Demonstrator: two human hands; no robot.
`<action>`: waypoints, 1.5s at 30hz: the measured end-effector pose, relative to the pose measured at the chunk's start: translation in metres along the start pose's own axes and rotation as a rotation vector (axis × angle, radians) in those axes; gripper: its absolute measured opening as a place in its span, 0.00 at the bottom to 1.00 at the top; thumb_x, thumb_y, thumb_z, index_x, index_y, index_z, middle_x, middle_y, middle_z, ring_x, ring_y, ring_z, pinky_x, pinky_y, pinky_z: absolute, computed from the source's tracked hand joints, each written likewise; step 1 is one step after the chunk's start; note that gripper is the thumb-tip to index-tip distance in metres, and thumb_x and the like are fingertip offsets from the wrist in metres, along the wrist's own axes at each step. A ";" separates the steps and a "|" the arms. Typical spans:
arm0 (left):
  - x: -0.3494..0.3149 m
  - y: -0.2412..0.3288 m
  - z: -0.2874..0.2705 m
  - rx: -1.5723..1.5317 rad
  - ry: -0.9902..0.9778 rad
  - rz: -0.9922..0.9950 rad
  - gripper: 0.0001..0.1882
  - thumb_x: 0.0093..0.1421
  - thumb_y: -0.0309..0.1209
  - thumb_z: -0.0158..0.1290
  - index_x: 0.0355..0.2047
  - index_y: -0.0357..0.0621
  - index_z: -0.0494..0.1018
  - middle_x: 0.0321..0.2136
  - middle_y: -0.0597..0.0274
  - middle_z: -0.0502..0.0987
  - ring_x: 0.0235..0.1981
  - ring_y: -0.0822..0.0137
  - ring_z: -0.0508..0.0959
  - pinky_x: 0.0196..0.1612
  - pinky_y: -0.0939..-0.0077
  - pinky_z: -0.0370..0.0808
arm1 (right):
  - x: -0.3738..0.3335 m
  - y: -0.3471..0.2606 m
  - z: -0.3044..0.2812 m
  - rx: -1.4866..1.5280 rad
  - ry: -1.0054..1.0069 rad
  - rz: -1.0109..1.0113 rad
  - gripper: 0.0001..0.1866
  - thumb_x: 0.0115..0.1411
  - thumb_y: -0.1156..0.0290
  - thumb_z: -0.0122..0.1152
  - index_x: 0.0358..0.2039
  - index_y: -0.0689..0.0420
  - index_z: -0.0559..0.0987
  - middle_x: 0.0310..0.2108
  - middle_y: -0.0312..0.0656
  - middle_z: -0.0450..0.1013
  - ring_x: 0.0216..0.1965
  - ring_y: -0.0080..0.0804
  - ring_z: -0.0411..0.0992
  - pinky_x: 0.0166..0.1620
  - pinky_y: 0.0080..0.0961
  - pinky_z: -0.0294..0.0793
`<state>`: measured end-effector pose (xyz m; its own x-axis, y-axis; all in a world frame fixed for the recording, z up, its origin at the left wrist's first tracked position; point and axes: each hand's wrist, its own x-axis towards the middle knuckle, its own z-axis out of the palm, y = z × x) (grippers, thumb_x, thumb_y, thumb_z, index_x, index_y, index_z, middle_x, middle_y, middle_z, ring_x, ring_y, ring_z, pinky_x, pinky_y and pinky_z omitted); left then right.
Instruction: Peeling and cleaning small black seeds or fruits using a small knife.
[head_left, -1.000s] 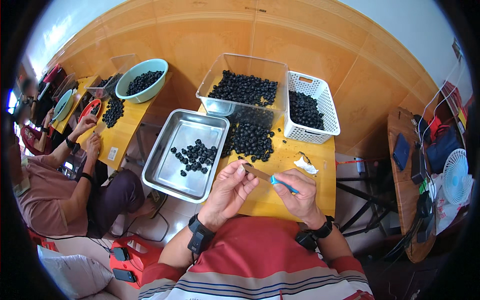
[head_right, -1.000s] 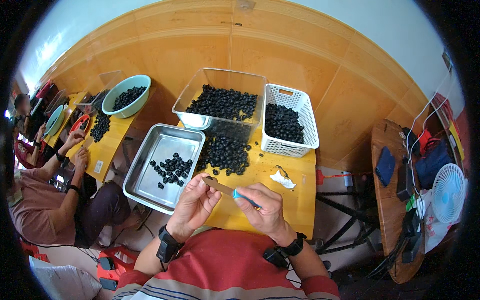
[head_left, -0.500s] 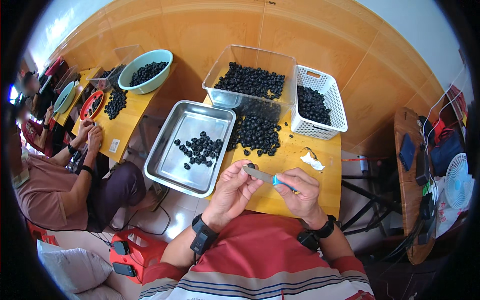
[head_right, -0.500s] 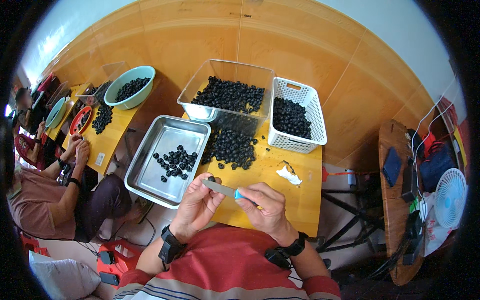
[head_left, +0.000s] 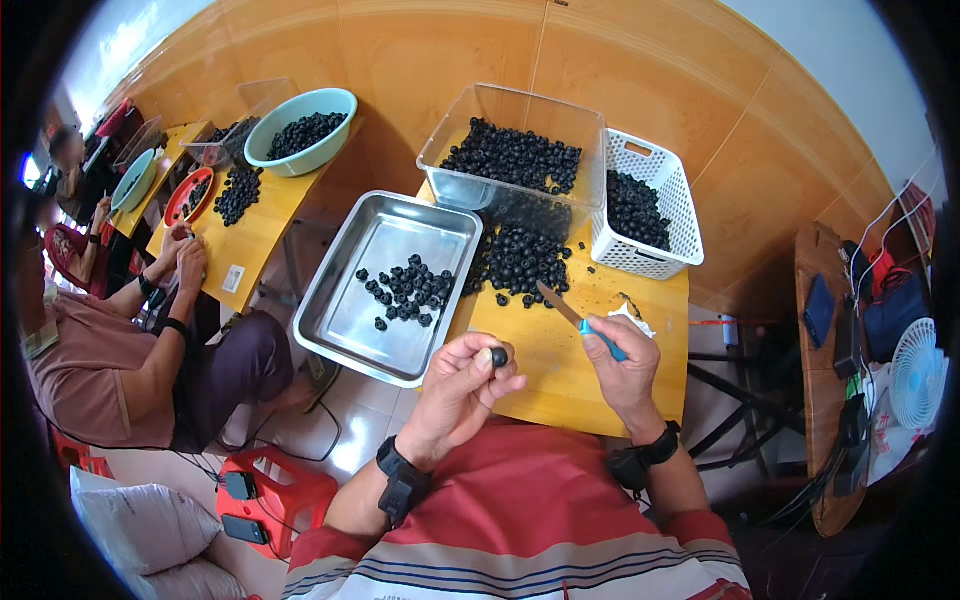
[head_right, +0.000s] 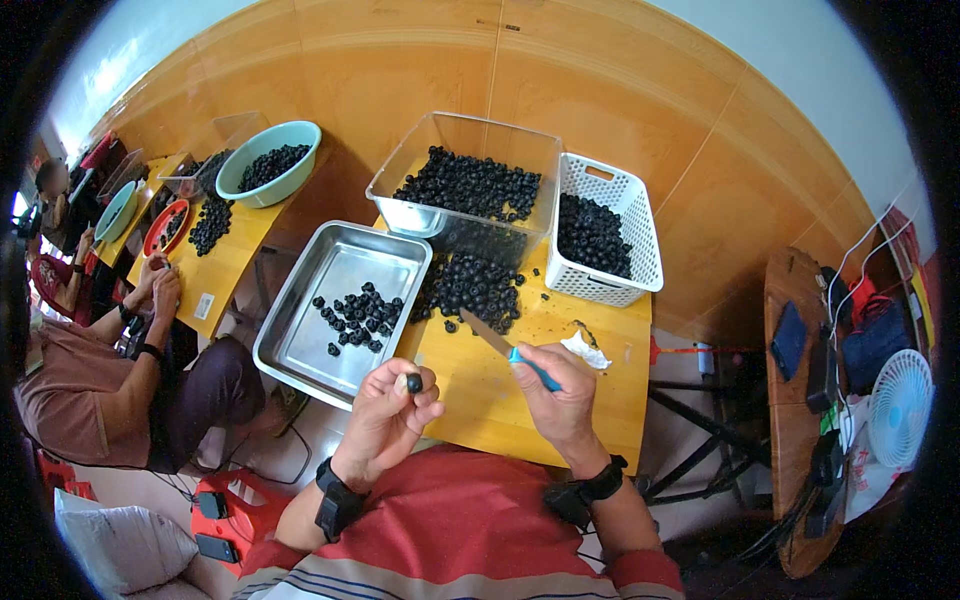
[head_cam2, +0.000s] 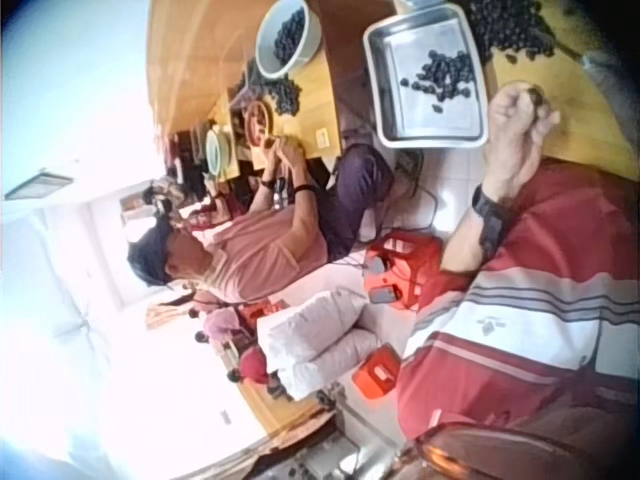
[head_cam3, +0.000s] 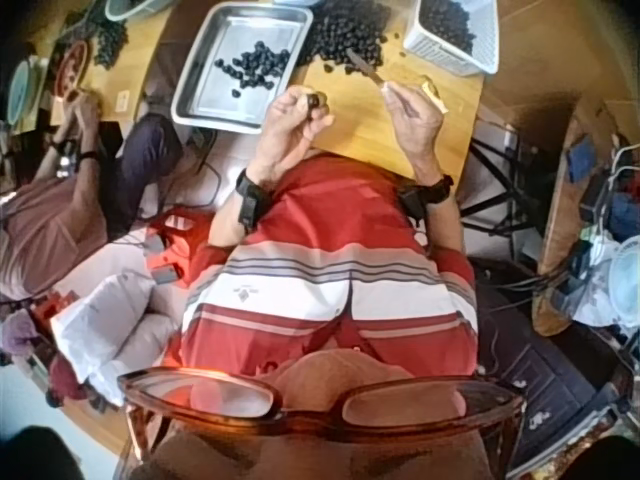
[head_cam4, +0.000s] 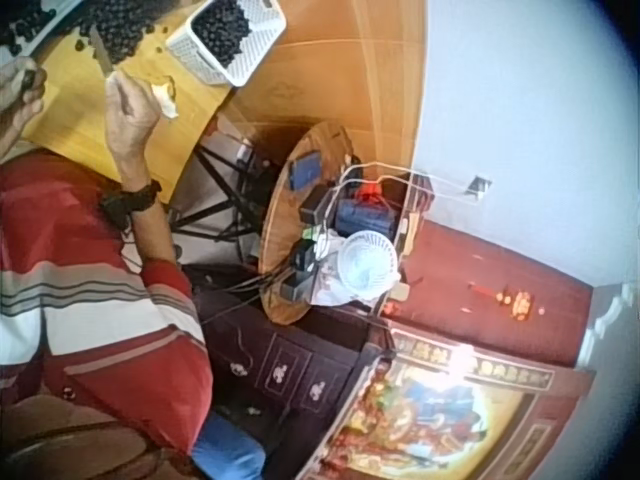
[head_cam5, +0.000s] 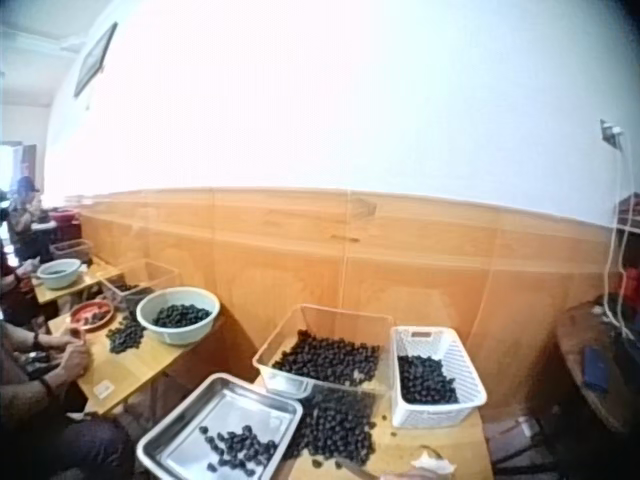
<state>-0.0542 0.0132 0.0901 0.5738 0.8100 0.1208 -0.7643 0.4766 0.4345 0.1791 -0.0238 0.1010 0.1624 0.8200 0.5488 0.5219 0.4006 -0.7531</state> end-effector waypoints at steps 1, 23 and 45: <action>0.000 -0.001 -0.002 0.000 0.000 0.000 0.07 0.68 0.27 0.54 0.46 0.43 0.76 0.37 0.63 0.77 0.38 0.72 0.78 0.51 0.65 0.83 | 0.000 0.000 0.003 0.000 -0.001 0.000 0.11 0.61 0.75 0.68 0.42 0.66 0.83 0.33 0.43 0.78 0.33 0.26 0.75 0.37 0.21 0.73; -0.014 0.047 -0.056 0.909 0.545 0.281 0.08 0.63 0.25 0.62 0.41 0.37 0.79 0.33 0.64 0.82 0.32 0.74 0.81 0.37 0.82 0.77 | -0.045 0.057 0.008 0.178 -0.072 0.351 0.13 0.65 0.71 0.65 0.46 0.67 0.82 0.32 0.31 0.76 0.31 0.13 0.69 0.35 0.13 0.69; 0.108 -0.023 -0.075 2.671 -0.118 0.256 0.05 0.57 0.27 0.52 0.31 0.43 0.78 0.33 0.56 0.77 0.37 0.58 0.80 0.35 0.66 0.81 | -0.075 0.096 0.002 0.318 0.100 0.521 0.14 0.64 0.68 0.67 0.45 0.66 0.83 0.33 0.31 0.78 0.32 0.13 0.70 0.37 0.13 0.71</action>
<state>0.0032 0.1153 0.0257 0.6518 0.7053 0.2786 0.7382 -0.6743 -0.0198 0.2156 -0.0464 -0.0132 0.4146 0.9046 0.0992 0.0798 0.0724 -0.9942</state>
